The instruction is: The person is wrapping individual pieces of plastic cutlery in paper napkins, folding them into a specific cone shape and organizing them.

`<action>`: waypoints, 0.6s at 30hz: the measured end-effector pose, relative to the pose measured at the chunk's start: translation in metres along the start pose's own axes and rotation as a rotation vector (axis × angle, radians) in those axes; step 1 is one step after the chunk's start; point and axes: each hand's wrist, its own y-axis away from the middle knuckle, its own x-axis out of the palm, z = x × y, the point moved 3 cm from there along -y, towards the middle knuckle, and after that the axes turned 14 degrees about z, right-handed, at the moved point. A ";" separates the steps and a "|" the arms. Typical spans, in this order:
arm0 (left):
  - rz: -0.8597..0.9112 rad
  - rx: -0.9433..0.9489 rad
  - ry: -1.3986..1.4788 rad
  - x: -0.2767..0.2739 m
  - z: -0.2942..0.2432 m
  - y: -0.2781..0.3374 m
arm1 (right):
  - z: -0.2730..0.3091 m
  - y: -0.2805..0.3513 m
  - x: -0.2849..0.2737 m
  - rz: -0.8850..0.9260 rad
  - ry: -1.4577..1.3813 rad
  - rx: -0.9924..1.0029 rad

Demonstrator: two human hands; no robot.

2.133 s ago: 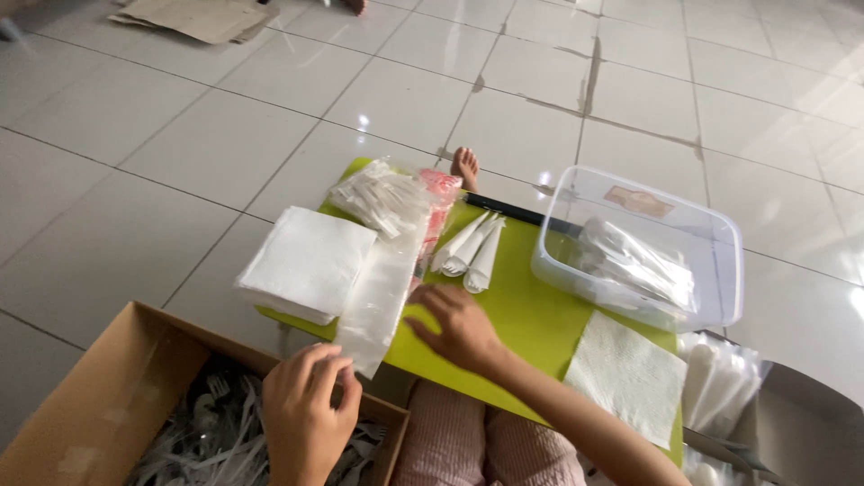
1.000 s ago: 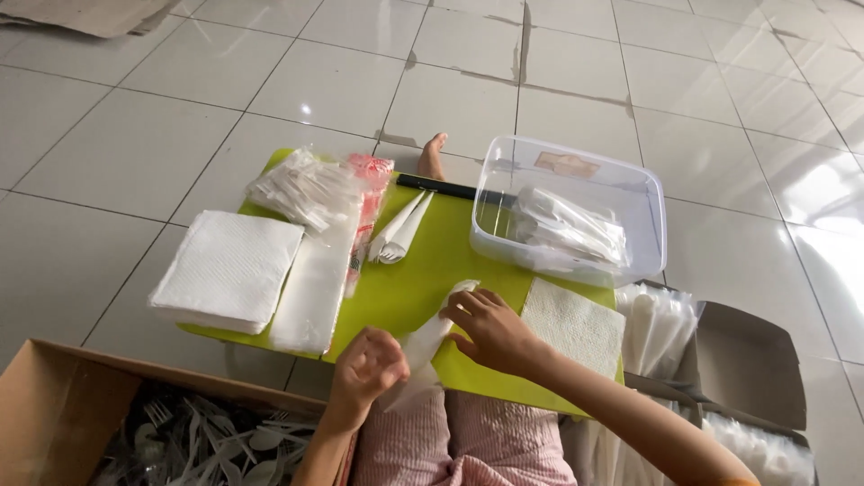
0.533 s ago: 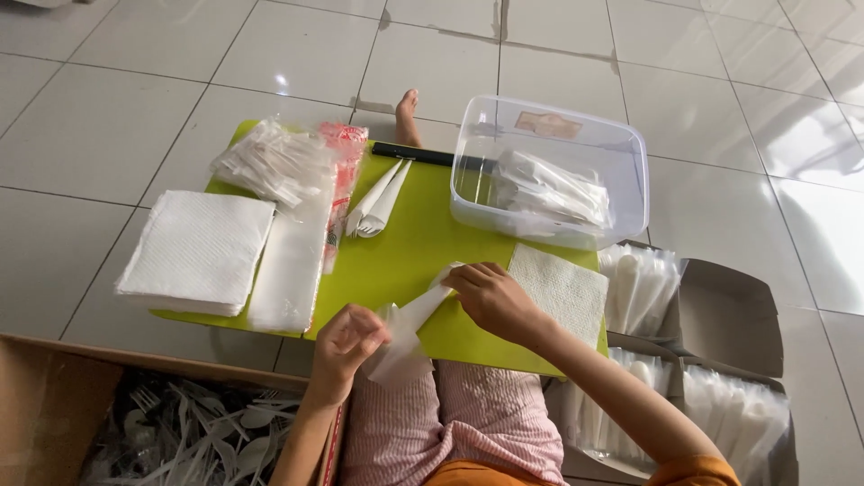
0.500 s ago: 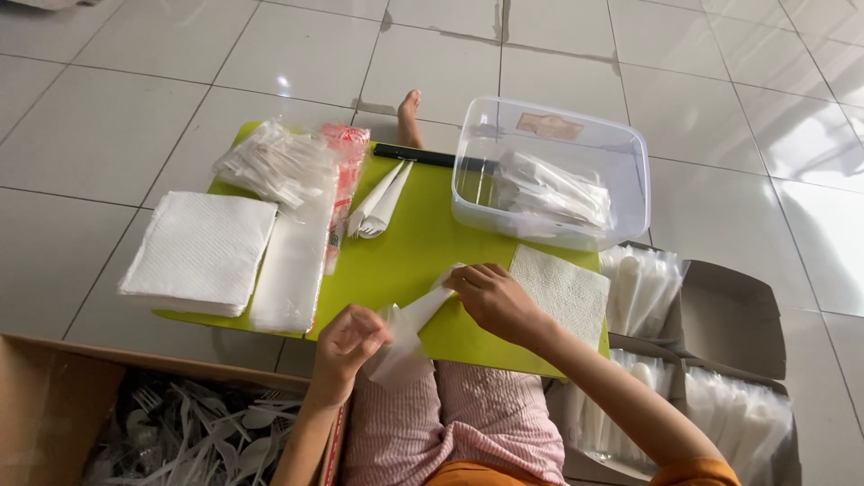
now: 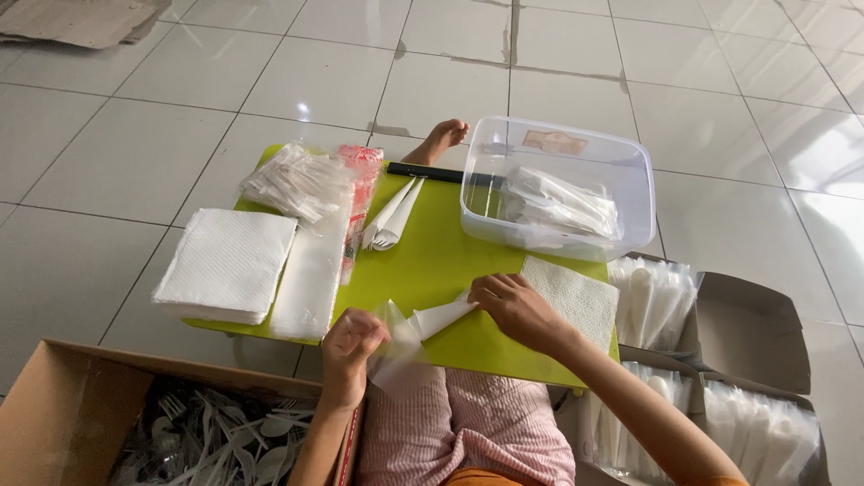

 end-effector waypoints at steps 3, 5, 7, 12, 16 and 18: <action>-0.015 -0.035 0.009 0.002 -0.004 0.000 | -0.002 0.000 0.001 -0.009 -0.004 0.033; -0.017 -0.033 0.030 -0.002 0.003 0.001 | -0.003 0.002 0.001 -0.017 -0.001 0.022; -0.018 -0.034 0.051 -0.004 0.007 0.001 | -0.002 0.002 0.000 -0.026 0.000 0.014; 0.010 0.015 0.052 -0.008 0.018 -0.001 | -0.016 -0.002 0.007 -0.071 -0.126 0.003; -0.012 -0.026 0.041 -0.006 0.011 -0.001 | -0.026 -0.008 0.005 -0.072 -0.298 0.001; -0.014 0.040 0.019 -0.010 0.019 0.002 | -0.029 -0.008 0.006 -0.032 -0.461 0.033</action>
